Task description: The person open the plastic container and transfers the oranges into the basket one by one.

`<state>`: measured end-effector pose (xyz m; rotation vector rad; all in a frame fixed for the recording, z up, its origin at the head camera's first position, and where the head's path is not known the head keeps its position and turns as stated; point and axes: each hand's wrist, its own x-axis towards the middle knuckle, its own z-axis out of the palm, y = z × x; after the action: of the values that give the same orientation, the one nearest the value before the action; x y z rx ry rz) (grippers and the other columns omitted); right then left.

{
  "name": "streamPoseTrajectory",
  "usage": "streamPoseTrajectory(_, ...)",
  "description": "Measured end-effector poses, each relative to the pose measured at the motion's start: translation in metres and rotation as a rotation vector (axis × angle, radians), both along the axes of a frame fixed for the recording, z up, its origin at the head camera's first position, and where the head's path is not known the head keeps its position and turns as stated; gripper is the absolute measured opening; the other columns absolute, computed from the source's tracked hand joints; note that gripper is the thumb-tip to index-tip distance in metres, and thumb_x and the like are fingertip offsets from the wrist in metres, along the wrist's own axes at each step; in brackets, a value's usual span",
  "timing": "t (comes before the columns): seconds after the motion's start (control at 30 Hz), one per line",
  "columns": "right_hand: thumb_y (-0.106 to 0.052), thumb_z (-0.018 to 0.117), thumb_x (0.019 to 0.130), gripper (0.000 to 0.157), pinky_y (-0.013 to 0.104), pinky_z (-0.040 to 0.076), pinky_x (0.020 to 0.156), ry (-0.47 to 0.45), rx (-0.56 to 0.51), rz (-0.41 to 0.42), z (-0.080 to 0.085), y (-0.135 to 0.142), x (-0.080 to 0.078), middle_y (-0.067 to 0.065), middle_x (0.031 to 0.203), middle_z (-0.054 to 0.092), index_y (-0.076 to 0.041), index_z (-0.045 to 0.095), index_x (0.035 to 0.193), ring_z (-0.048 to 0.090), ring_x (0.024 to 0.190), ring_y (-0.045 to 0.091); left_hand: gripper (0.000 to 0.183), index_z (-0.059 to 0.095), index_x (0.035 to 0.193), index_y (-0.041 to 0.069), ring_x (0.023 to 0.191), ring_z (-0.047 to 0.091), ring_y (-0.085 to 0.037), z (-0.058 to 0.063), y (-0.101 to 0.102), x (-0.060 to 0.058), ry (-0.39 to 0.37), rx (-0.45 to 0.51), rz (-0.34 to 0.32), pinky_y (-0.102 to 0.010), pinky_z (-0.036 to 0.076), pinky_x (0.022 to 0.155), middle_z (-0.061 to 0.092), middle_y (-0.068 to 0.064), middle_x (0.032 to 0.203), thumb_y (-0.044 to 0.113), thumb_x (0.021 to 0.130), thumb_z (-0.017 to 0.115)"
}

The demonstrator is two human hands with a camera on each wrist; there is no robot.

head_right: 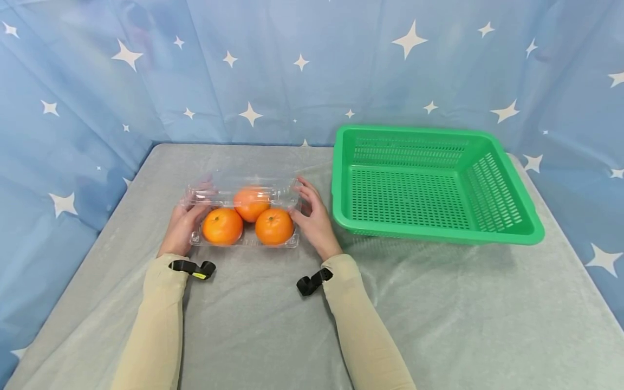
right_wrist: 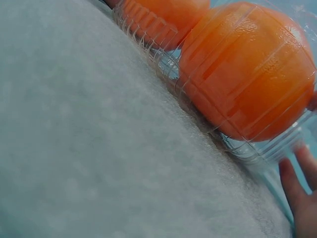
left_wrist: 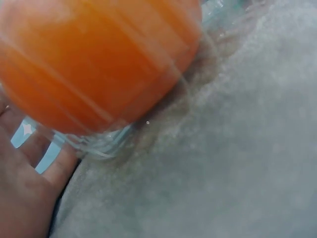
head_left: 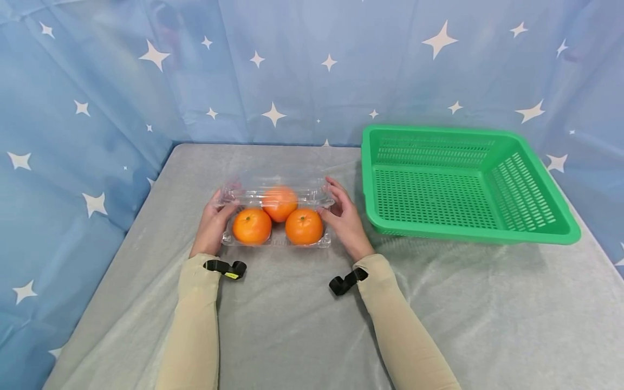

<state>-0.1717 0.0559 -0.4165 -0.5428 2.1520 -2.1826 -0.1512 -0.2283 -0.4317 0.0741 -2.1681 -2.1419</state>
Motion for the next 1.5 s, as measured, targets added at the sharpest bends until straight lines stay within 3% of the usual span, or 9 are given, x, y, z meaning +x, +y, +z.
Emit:
streamPoseTrajectory(0.2,0.006,0.056,0.081,0.051,0.045,0.027,0.1,0.007,0.002,-0.002,0.0,0.0,0.0,0.0,0.143,0.027,-0.003,0.043,0.129,0.033,0.127,0.018,0.045,0.043,0.132,0.026,0.119,0.041,-0.015,0.003,0.0,0.001,-0.031,-0.039,-0.005,-0.038,0.026,0.102,0.045,0.001,0.132,0.019,0.089,0.053)
streamPoseTrajectory(0.5,0.005,0.057,0.08,0.05,0.048,0.026,0.1,0.022,0.001,-0.005,0.001,0.0,0.0,0.002,0.143,0.027,-0.003,0.044,0.128,0.034,0.126,0.02,0.045,0.04,0.134,0.021,0.123,0.036,-0.024,0.022,0.008,0.009,-0.043,-0.011,-0.052,-0.042,0.025,0.101,0.042,-0.009,0.134,0.013,0.091,0.049)
streamPoseTrajectory(0.97,0.002,0.057,0.081,0.044,0.042,0.028,0.1,-0.003,0.024,0.005,0.004,-0.001,0.0,0.004,0.147,0.019,0.002,0.047,0.124,0.029,0.128,0.016,0.049,0.038,0.136,0.025,0.123,0.036,-0.016,0.021,0.007,0.009,-0.054,0.035,-0.077,-0.039,0.022,0.104,0.036,-0.005,0.139,0.019,0.09,0.052)
streamPoseTrajectory(1.5,0.002,0.053,0.084,0.049,0.032,0.022,0.104,-0.039,0.015,0.072,0.002,0.001,0.001,-0.004,0.148,0.013,0.001,0.039,0.131,0.018,0.132,0.012,0.053,0.037,0.137,0.019,0.123,0.037,-0.017,0.021,0.007,0.011,-0.039,-0.027,-0.072,-0.041,0.024,0.103,0.036,-0.009,0.138,0.027,0.087,0.056)
